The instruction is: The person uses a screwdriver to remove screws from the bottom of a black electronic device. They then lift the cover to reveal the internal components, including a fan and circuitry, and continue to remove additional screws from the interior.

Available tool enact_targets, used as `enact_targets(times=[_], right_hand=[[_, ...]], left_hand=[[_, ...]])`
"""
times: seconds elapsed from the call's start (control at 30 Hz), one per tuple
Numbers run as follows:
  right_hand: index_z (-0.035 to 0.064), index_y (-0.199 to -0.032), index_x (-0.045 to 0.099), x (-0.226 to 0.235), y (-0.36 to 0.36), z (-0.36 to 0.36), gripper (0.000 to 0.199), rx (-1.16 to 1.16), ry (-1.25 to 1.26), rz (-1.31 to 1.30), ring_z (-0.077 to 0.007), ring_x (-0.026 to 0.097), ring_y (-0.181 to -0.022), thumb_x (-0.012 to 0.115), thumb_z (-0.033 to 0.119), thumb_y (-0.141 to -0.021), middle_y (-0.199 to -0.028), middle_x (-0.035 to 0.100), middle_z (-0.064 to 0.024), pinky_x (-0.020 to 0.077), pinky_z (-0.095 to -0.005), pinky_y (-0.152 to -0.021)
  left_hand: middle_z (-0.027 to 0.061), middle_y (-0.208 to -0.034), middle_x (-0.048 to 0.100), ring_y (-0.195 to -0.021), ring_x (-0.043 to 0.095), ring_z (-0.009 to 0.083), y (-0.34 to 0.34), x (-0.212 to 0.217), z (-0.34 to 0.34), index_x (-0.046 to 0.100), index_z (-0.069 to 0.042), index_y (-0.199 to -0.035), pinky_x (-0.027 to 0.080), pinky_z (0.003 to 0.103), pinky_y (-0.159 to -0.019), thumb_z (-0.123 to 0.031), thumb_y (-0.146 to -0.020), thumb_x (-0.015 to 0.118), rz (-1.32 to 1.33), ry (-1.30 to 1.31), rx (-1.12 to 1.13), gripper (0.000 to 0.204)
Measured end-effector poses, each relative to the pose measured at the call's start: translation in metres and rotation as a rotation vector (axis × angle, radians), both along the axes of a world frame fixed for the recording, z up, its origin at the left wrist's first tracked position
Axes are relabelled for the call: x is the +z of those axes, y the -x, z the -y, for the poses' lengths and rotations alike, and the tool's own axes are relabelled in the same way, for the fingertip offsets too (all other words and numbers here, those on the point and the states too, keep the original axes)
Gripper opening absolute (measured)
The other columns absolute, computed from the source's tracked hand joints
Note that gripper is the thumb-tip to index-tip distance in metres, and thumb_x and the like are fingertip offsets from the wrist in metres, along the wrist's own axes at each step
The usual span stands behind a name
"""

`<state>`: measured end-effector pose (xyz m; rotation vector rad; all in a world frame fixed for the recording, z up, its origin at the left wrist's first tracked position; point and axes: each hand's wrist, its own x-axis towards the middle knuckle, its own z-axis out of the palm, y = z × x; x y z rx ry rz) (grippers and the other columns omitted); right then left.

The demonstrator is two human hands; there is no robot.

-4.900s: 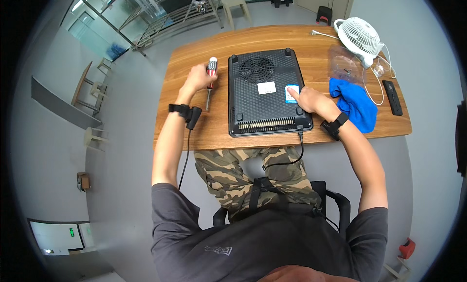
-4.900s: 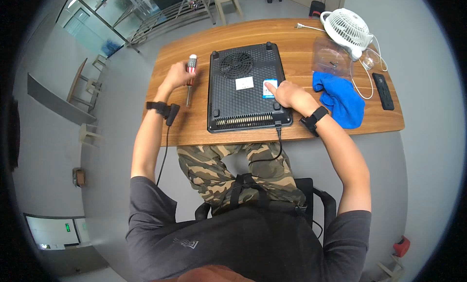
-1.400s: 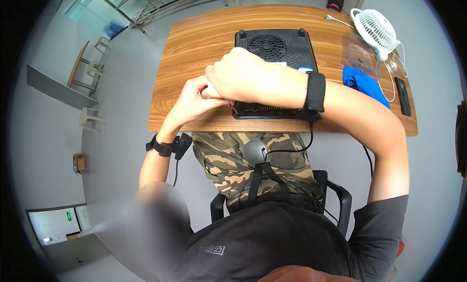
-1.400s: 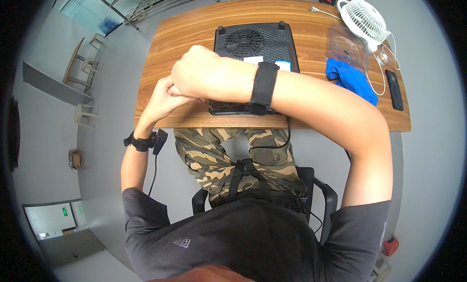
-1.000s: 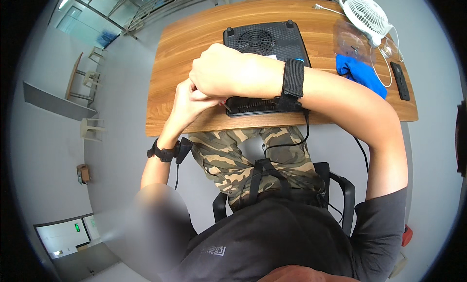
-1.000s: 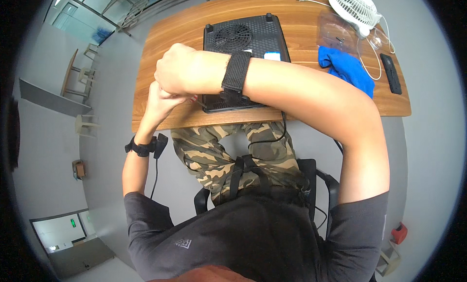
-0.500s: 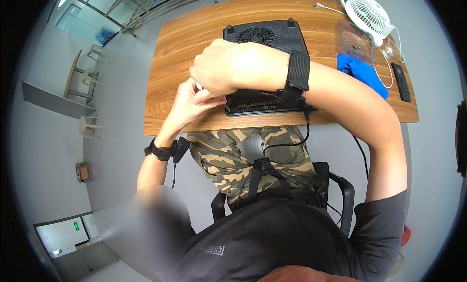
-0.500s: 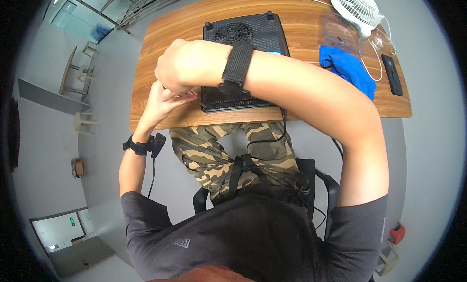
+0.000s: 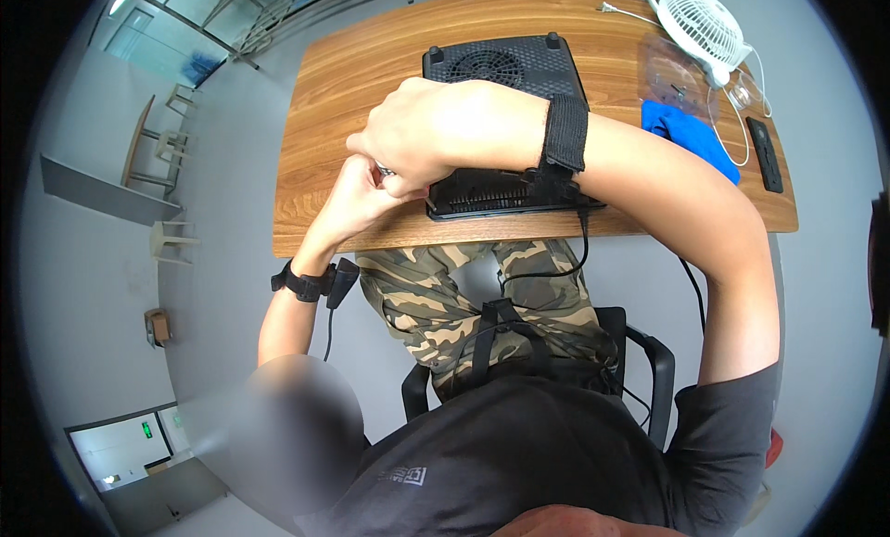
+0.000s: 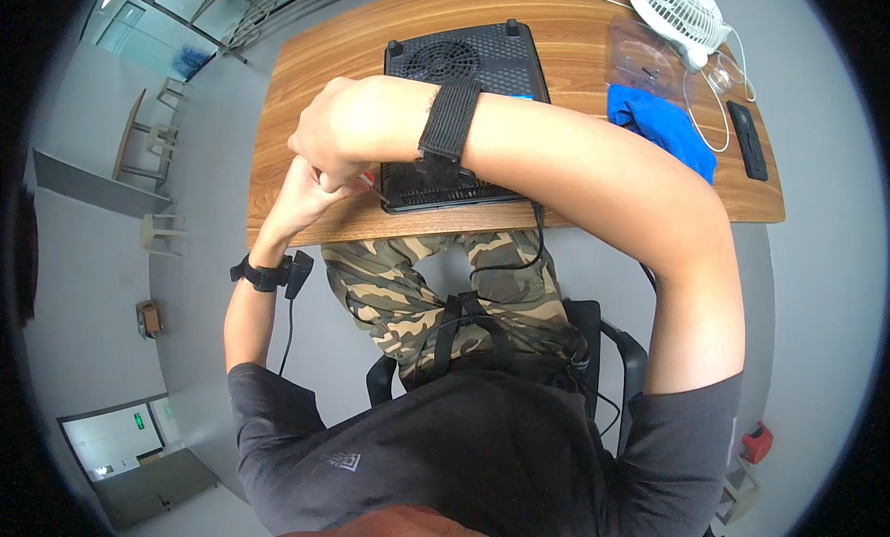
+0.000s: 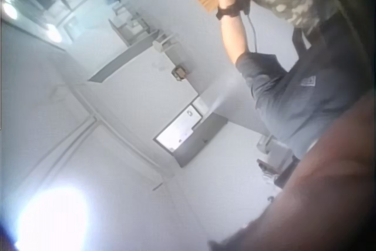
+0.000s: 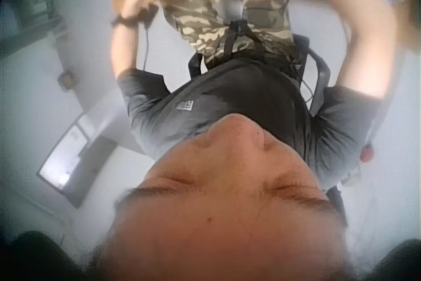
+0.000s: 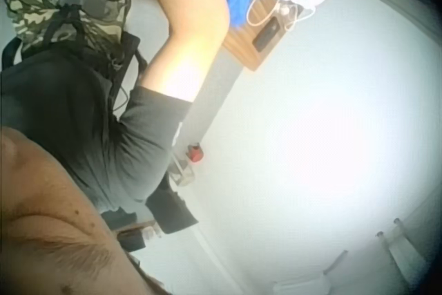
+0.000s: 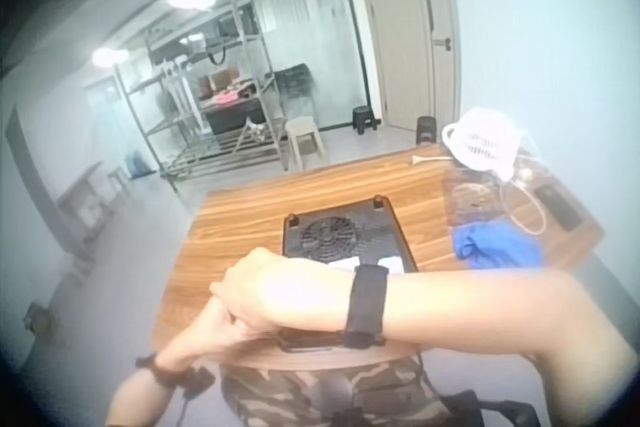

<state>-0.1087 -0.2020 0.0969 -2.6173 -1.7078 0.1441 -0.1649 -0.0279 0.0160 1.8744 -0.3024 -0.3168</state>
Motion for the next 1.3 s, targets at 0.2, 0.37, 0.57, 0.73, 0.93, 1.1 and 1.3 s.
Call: enact_targets(times=[0.2,0.37,0.57,0.73,0.93,1.1,1.3], right_hand=[[0.006,-0.087,0.08,-0.002,-0.003,0.001,0.023,-0.016,-0.037,0.076,-0.0284,0.074,-0.08,0.073,0.026,-0.079,-0.086,0.077,-0.0113,0.0585,-0.0416,-0.07],[0.0011,-0.09,0.076,-0.006,-0.012,0.003,0.037,-0.007,-0.036,-0.123,-0.0333,0.074,-0.083,0.067,0.037,-0.086,-0.086,0.076,-0.0161,0.0585,-0.044,-0.075],[0.0003,-0.092,0.076,-0.003,-0.01,0.002,0.043,-0.014,-0.014,-0.067,-0.0342,0.074,-0.086,0.064,0.042,-0.091,-0.086,0.075,-0.0174,0.0582,-0.0438,-0.077],[-0.0019,-0.094,0.074,0.012,-0.003,0.008,0.041,-0.008,0.014,-0.021,-0.0369,0.074,-0.085,0.063,0.037,-0.091,-0.086,0.075,-0.0206,0.0587,-0.0438,-0.076],[0.0044,-0.089,0.078,-0.002,-0.007,0.004,0.032,0.028,-0.056,-0.092,-0.0286,0.074,-0.082,0.07,0.035,-0.087,-0.086,0.077,-0.0108,0.0586,-0.0421,-0.075],[0.0054,-0.088,0.079,-0.009,-0.009,0.01,0.025,0.131,-0.178,-0.07,-0.0267,0.074,-0.082,0.073,0.029,-0.084,-0.087,0.078,-0.0103,0.0593,-0.0434,-0.074],[0.0056,-0.087,0.08,0.003,-0.004,0.003,0.022,0.008,0.012,0.087,-0.0279,0.075,-0.081,0.072,0.026,-0.084,-0.087,0.078,-0.0105,0.0596,-0.0419,-0.074]], left_hand=[[0.0072,-0.096,0.076,-0.091,0.072,0.0142,-0.006,-0.012,-0.005,0.07,0.001,-0.106,0.058,0.03,-0.083,-0.003,-0.083,0.085,0.084,-0.109,0.04,0.028],[0.0044,-0.099,0.075,-0.093,0.069,0.0114,-0.009,-0.003,-0.01,0.07,-0.001,-0.107,0.056,0.03,-0.086,-0.006,-0.083,0.086,0.038,-0.108,-0.047,0.03],[0.0024,-0.098,0.074,-0.094,0.067,0.0101,-0.004,0.003,-0.008,0.07,-0.002,-0.105,0.055,0.03,-0.087,-0.008,-0.083,0.087,0.059,-0.085,-0.035,0.028],[0.0035,-0.093,0.074,-0.092,0.068,0.0114,-0.011,-0.005,-0.004,0.07,-0.002,-0.101,0.055,0.03,-0.084,-0.01,-0.08,0.089,0.054,-0.124,-0.062,0.029],[0.0051,-0.093,0.074,-0.09,0.069,0.0119,-0.008,0.007,-0.003,0.07,0.0,-0.098,0.056,0.03,-0.083,-0.011,-0.081,0.088,0.047,-0.17,-0.066,0.027],[0.0051,-0.096,0.075,-0.089,0.069,0.0121,-0.01,0.0,-0.008,0.07,0.001,-0.098,0.056,0.031,-0.082,-0.013,-0.083,0.087,-0.039,-0.029,-0.03,0.026],[0.0064,-0.096,0.076,-0.09,0.071,0.0141,-0.011,-0.004,-0.002,0.07,-0.002,-0.1,0.055,0.03,-0.081,-0.007,-0.08,0.088,0.098,-0.168,-0.051,0.027]])
